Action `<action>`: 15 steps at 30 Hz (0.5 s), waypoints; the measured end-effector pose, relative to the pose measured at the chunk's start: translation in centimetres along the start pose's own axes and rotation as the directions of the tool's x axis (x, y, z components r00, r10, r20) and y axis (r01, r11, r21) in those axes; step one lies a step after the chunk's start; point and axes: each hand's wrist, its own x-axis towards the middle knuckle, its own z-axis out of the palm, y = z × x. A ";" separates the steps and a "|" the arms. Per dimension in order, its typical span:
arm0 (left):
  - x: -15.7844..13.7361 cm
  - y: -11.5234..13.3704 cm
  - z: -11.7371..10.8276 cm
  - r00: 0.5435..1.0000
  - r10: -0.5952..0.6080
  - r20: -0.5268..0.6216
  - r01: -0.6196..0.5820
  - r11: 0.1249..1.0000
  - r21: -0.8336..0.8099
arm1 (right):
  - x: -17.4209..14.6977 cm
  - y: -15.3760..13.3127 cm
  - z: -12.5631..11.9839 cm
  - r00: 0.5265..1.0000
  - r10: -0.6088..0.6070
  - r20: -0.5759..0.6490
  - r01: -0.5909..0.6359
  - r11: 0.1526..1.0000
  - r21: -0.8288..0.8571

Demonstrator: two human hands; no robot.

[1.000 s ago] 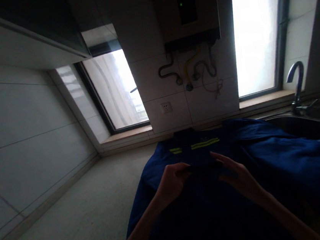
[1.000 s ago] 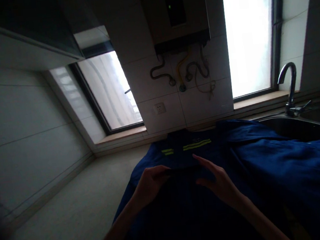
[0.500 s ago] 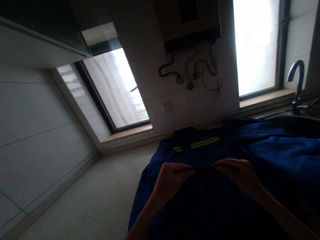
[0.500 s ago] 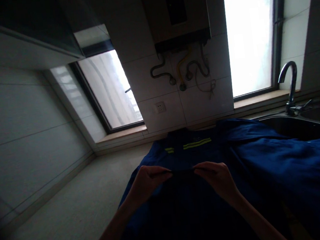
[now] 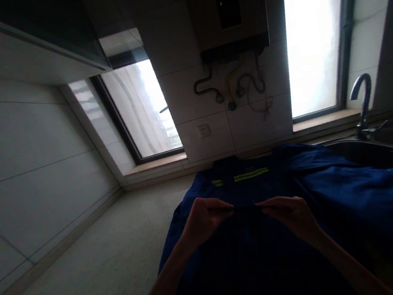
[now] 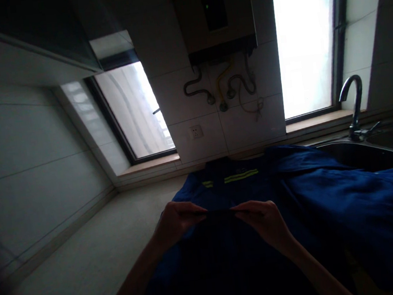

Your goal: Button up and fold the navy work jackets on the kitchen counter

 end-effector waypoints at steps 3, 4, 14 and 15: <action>-0.2 0.1 -0.4 0.998 -0.044 0.042 0.044 0.999 -0.002 | 0.2 -0.3 0.1 1.000 -0.005 0.007 0.005 1.000 0.030; -0.4 0.2 -0.4 0.998 -0.050 0.049 0.050 0.999 0.010 | 0.3 -0.3 0.1 1.000 -0.010 0.012 0.010 0.999 0.039; 0.9 2.2 1.6 0.958 0.202 0.203 -0.272 0.867 0.417 | 1.2 -0.7 1.6 0.997 -0.051 0.050 0.046 0.994 0.097; 1.8 1.9 0.8 0.961 0.181 0.207 -0.255 0.873 0.416 | 1.3 -0.6 1.6 0.997 -0.051 0.056 0.045 0.994 0.103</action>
